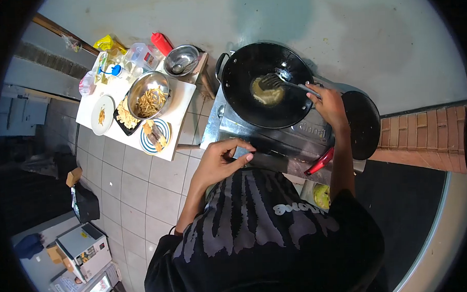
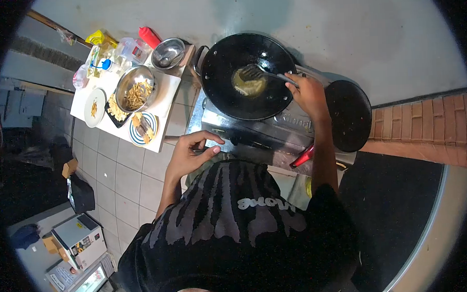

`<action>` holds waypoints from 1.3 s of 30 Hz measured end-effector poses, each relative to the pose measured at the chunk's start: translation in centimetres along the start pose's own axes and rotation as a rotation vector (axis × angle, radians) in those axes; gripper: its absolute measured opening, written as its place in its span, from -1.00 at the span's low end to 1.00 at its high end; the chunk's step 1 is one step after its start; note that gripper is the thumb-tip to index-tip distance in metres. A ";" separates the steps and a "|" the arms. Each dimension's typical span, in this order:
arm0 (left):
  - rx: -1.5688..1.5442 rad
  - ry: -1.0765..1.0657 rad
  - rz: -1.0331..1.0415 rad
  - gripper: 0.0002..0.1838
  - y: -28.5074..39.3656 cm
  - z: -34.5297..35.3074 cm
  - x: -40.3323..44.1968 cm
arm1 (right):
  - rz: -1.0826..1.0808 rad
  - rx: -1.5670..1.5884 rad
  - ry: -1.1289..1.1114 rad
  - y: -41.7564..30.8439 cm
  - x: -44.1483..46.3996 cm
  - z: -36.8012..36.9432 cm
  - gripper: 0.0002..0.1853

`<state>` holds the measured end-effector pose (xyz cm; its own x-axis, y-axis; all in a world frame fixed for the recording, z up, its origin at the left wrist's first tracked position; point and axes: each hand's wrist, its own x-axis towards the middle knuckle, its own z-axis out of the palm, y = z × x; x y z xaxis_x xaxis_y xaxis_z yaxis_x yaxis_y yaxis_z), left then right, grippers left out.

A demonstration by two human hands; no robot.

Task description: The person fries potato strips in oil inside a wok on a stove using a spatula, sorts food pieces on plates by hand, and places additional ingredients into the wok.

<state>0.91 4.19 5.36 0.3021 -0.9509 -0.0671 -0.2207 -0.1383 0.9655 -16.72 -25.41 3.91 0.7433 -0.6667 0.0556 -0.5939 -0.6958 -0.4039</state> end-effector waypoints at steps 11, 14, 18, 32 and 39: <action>0.030 -0.212 0.134 -0.69 -0.8 -0.5 0.3 | -0.017 0.107 0.014 0.6 -2.2 -0.1 -0.68; -0.088 -0.229 0.201 -0.59 -1.1 -0.4 0.4 | 0.009 0.124 -0.034 0.0 -2.7 -1.0 -0.69; -0.122 -0.202 0.257 -0.55 -1.6 -0.3 0.3 | 0.015 0.187 -0.011 0.5 -2.7 -0.8 -0.69; -0.035 -0.171 0.185 -0.58 -1.2 -0.5 0.0 | -0.129 0.208 0.195 0.0 -0.9 1.4 -0.70; -0.034 -0.140 0.225 -0.57 -1.6 -0.4 0.0 | -0.084 0.170 0.098 -1.6 0.2 2.0 -0.69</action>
<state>1.69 4.51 3.93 0.1175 -0.9860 0.1182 -0.2356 0.0880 0.9679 -14.99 -23.94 2.74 0.7497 -0.6367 0.1805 -0.4644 -0.7004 -0.5421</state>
